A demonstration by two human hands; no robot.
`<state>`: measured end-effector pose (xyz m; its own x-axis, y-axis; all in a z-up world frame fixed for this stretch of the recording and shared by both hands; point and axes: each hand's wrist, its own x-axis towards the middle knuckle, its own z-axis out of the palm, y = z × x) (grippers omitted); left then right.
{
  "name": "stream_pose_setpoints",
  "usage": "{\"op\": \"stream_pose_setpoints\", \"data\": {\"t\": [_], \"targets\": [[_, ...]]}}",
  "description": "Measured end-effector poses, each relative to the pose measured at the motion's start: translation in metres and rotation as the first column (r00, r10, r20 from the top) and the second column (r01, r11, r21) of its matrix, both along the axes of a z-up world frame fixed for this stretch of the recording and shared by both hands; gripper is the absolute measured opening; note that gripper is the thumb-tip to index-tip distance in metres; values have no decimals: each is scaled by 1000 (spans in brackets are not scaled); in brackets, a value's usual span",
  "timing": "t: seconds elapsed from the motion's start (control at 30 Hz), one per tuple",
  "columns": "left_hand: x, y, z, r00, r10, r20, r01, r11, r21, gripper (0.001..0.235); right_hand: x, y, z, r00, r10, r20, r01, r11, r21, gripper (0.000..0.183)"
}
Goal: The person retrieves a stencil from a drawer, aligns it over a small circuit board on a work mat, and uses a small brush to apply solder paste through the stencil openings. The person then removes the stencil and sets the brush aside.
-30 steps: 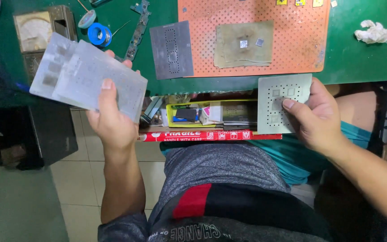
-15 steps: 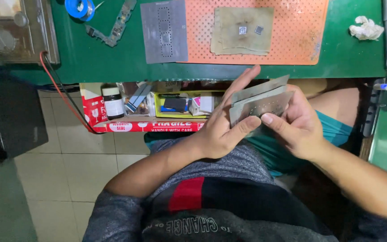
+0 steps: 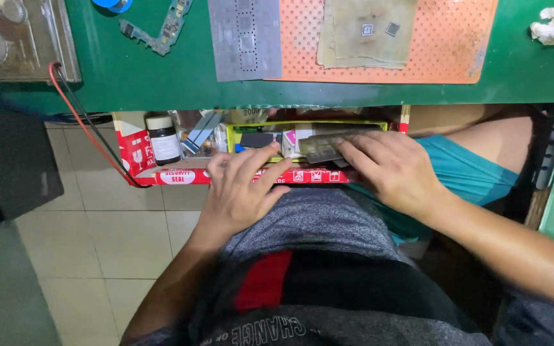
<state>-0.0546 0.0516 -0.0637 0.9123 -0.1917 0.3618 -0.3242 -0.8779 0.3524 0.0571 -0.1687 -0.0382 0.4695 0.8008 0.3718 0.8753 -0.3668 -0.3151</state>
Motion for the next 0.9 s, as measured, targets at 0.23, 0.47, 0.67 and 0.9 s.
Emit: {"op": "stream_pose_setpoints", "data": {"t": [0.23, 0.47, 0.67, 0.9], "targets": [[2, 4, -13, 993, 19, 120, -25, 999, 47, 34, 5, 0, -2, 944, -128, -303, 117, 992, -56, 49], [18, 4, -4, 971, 31, 236, -40, 999, 33, 35, 11, -9, -21, 970, -194, -145, 209, 973, 96, 26], [23, -2, 1, 970, 32, 239, -33, 999, 0, 32, 3, -15, -28, 954, -290, -72, 291, 957, 11, 18], [24, -2, 3, 966, 63, 250, -49, 997, -63, 33, -3, 5, 2, 941, -246, -231, 267, 962, 63, 19]]}}
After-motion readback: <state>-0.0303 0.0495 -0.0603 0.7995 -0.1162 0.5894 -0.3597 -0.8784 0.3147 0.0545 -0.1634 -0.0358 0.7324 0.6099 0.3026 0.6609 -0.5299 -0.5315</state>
